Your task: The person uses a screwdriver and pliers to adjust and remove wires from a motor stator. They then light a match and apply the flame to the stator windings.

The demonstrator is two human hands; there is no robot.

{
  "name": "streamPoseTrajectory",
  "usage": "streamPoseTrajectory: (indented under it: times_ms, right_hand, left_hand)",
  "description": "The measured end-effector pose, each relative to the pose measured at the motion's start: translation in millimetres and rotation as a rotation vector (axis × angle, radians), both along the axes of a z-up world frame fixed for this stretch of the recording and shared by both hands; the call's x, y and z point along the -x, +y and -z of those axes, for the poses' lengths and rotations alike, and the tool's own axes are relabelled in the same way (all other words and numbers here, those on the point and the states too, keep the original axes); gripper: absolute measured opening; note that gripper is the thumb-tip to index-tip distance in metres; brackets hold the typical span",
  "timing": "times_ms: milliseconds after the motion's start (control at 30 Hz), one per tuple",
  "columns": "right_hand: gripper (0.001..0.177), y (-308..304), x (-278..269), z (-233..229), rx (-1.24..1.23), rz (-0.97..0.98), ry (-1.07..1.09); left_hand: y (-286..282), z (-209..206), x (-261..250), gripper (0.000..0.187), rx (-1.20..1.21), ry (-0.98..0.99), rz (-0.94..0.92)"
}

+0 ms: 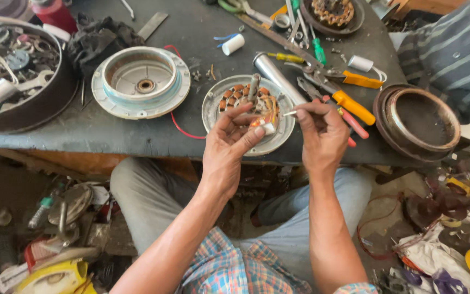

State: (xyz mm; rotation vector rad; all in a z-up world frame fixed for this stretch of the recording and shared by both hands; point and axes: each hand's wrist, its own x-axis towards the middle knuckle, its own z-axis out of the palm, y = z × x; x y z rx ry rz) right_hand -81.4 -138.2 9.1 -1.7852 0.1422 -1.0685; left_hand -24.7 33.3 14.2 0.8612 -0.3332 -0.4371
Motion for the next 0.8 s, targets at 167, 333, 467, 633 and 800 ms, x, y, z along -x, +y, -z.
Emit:
streamPoseTrajectory:
  times_ms: [167, 333, 467, 633, 800]
  right_hand:
    - [0.018, -6.8, 0.9, 19.5, -0.151, -0.087, -0.006]
    - [0.019, -7.5, -0.9, 23.1, -0.096, -0.122, -0.056]
    - [0.019, -10.6, -0.5, 22.3, -0.166, -0.112, -0.026]
    - [0.013, -12.3, 0.6, 22.8, -0.078, -0.091, -0.045]
    - [0.01, -12.6, 0.7, 19.9, -0.058, -0.066, -0.028]
  left_hand:
    - [4.5, 1.7, -2.4, 0.055, -0.03, 0.012, -0.018]
    - [4.5, 4.0, -1.3, 0.054, -0.01, 0.026, -0.026]
    - [5.1, 5.4, -2.6, 0.052, -0.003, 0.009, -0.025]
    - [5.8, 6.6, -1.6, 0.054, -0.002, 0.02, -0.02]
    - [6.9, 7.6, -2.2, 0.055, -0.05, -0.012, -0.04]
